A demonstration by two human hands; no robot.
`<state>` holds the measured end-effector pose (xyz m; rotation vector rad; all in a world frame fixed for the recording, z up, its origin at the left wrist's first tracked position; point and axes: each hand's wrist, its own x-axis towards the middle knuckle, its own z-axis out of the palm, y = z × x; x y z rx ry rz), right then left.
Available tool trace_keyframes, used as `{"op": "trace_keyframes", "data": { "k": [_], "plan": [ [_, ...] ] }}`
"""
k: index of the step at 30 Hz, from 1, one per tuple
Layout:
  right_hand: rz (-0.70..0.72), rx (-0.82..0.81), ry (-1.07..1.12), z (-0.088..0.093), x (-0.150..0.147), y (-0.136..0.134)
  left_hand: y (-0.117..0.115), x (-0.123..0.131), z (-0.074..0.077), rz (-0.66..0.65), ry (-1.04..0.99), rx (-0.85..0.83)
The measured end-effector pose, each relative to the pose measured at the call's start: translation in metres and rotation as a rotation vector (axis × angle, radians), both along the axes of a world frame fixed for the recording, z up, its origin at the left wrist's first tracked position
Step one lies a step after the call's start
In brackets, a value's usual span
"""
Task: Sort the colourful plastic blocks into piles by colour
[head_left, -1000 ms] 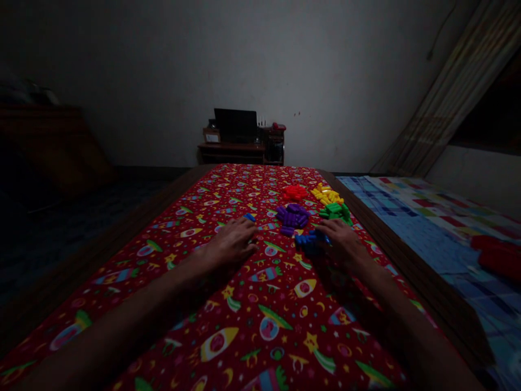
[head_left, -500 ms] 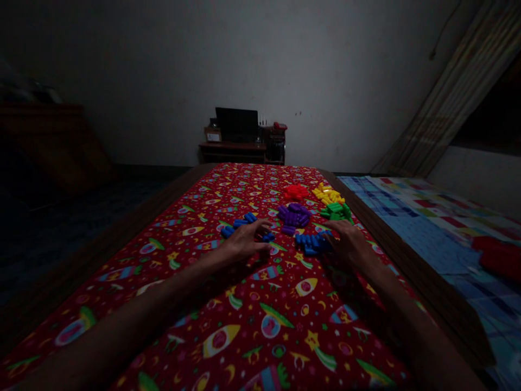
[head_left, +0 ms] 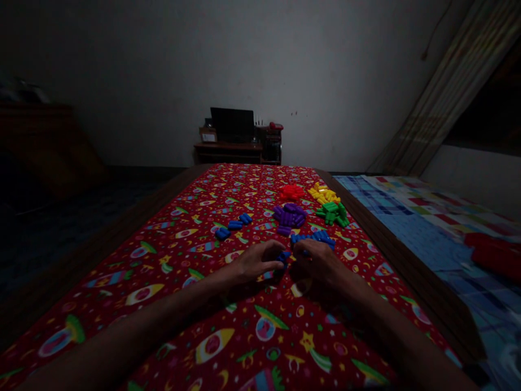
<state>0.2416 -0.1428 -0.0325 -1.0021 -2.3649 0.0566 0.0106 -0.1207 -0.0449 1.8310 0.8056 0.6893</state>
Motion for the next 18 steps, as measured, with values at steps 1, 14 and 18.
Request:
{"op": "trace_keyframes", "data": {
  "k": [1,14,18],
  "plan": [
    [-0.008,-0.008,0.035,0.004,0.002,0.000,0.001,-0.002,0.002,0.013,0.022,0.039],
    [-0.069,0.012,-0.052,-0.007,-0.001,0.000,0.013,-0.028,0.013,0.148,0.310,0.423],
    [-0.316,0.136,0.053,-0.002,0.027,0.019,0.042,-0.072,0.029,0.299,0.542,0.696]
  ]
}}
